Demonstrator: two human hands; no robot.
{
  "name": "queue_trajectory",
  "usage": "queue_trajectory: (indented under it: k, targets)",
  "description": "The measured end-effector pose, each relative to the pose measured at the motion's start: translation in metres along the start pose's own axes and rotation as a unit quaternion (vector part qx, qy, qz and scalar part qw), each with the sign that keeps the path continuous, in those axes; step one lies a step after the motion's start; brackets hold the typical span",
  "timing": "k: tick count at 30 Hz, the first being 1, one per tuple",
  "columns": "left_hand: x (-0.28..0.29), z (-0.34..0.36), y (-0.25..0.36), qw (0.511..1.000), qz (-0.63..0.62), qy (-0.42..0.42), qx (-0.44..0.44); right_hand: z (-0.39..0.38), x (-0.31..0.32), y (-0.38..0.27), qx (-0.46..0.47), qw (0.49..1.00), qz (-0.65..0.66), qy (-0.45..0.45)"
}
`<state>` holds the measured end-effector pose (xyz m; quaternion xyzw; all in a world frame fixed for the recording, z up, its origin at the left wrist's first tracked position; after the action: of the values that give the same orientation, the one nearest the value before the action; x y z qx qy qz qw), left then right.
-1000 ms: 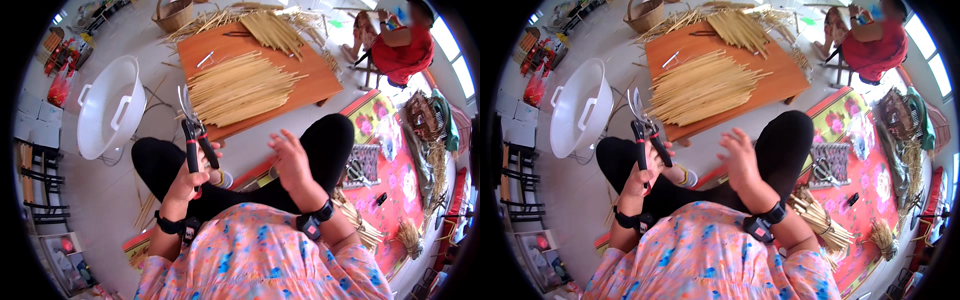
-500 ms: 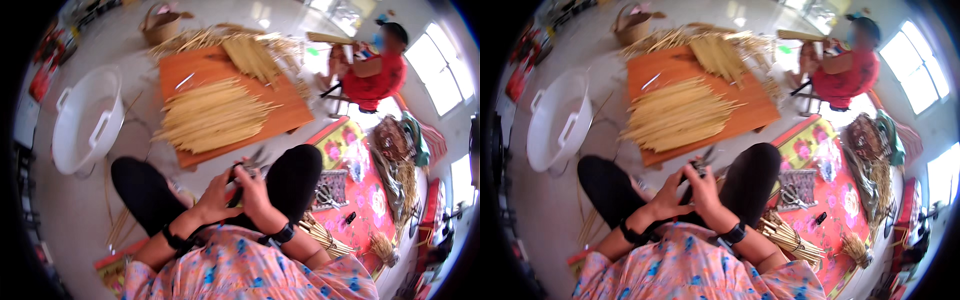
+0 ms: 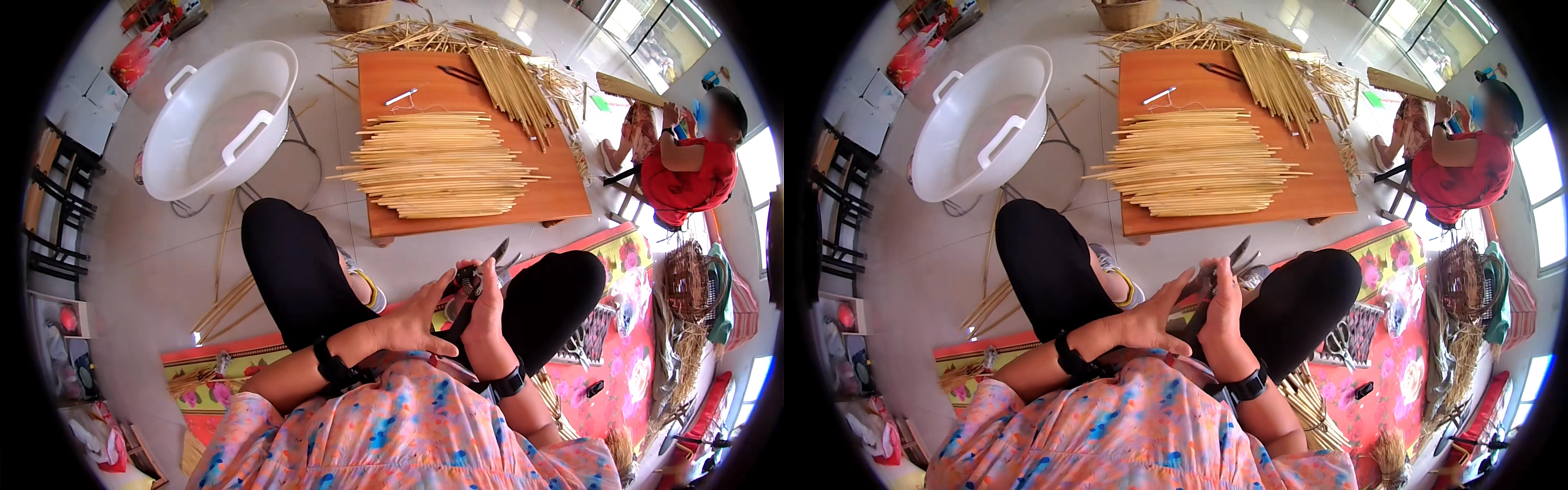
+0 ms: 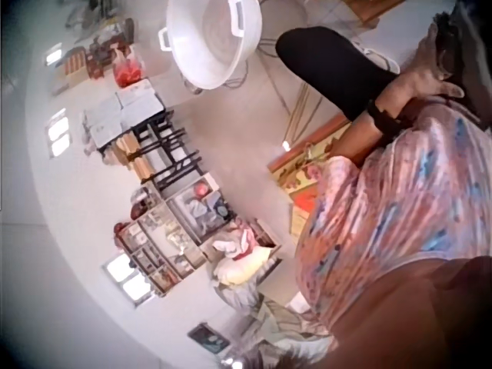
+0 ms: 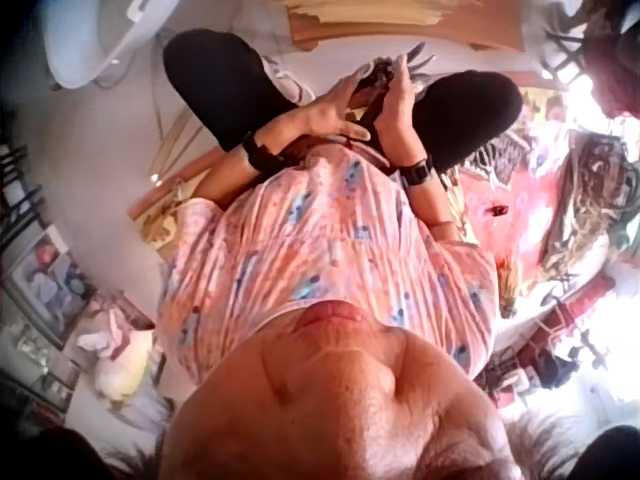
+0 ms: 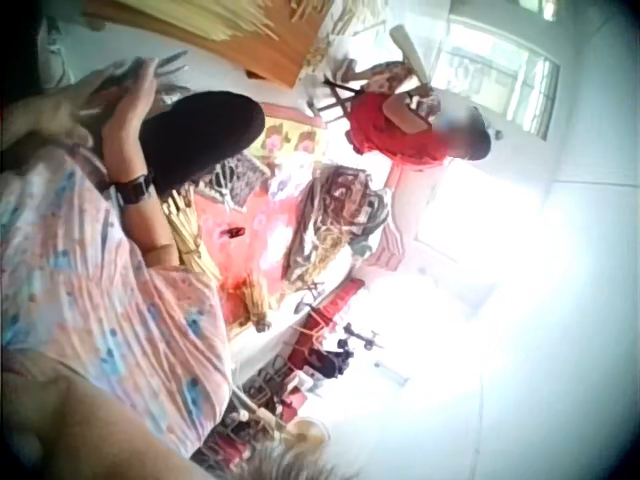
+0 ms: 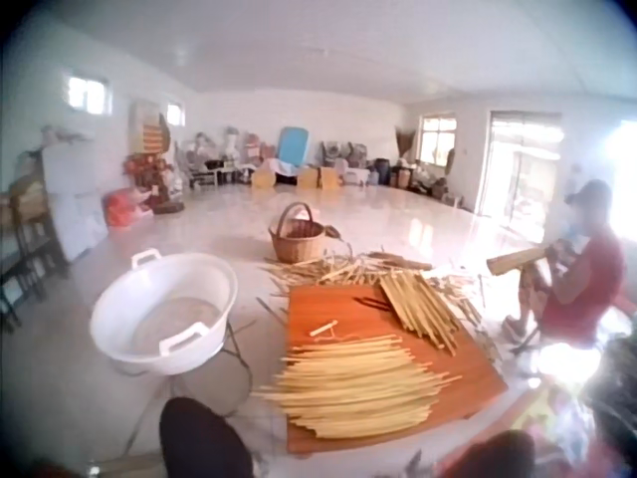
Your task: The person uses shears to trim the ends of a bundle of bamboo sticks. They align the sticks by hand on a wooden table and then cut them to a uniform length, leaving the trimmed pieces on the table surface.
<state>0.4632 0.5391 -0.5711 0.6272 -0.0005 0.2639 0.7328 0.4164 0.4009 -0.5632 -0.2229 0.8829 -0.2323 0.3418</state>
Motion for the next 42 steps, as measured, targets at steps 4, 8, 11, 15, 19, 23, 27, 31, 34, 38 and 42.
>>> queue_trajectory:
  k: [4, 8, 11, 15, 19, 23, 27, 31, 34, 38, 42]
  targets:
    - [0.009, -0.012, 0.008, 0.999, -0.024, 0.023, 0.028, -0.006, -0.024, 0.008, 0.026, 0.999, -0.042, 0.012]
    - [0.008, -0.019, 0.007, 0.993, -0.048, 0.087, 0.067, -0.017, -0.042, 0.008, 0.002, 0.998, -0.061, 0.008]
    - [-0.001, -0.025, -0.011, 0.988, -0.022, 0.129, 0.083, -0.013, -0.033, 0.018, 0.003, 0.998, -0.057, -0.033]
    - [0.005, -0.016, -0.022, 0.99, 0.015, 0.134, 0.037, 0.006, -0.023, 0.017, 0.092, 0.983, -0.155, -0.035]
    - [0.005, -0.007, -0.005, 0.936, -0.289, 0.147, 0.136, -0.006, -0.013, 0.002, 0.012, 0.981, -0.188, -0.056]
    - [0.009, -0.015, -0.011, 0.906, -0.355, 0.178, 0.145, -0.002, 0.005, -0.011, 0.011, 0.99, -0.135, 0.037]
    - [0.023, -0.018, -0.016, 0.88, -0.392, 0.242, 0.116, 0.027, 0.019, -0.032, 0.01, 0.991, -0.005, 0.137]
    - [0.04, -0.022, -0.039, 0.841, -0.422, 0.316, 0.12, 0.063, 0.019, -0.046, -0.016, 0.982, 0.073, 0.175]
    - [0.051, -0.018, -0.051, 0.83, -0.434, 0.341, 0.083, 0.087, 0.023, -0.057, -0.027, 0.976, 0.069, 0.205]
    - [0.066, -0.013, -0.075, 0.819, -0.445, 0.357, 0.066, 0.126, 0.037, -0.066, -0.066, 0.97, 0.041, 0.231]
    - [0.076, 0.0, -0.092, 0.799, -0.474, 0.365, 0.06, 0.134, 0.034, -0.076, -0.079, 0.957, 0.019, 0.279]
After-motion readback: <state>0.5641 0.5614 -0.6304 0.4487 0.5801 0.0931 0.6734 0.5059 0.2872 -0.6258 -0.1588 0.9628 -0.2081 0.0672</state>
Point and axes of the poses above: each hand's wrist, its own z-axis towards the middle knuckle, its own x-axis out of the back of the hand, y = z × x, the point moved 1 cm from there along z, towards the middle knuckle, and after that the axes turned 15 degrees about -x, right-handed, at the moved point
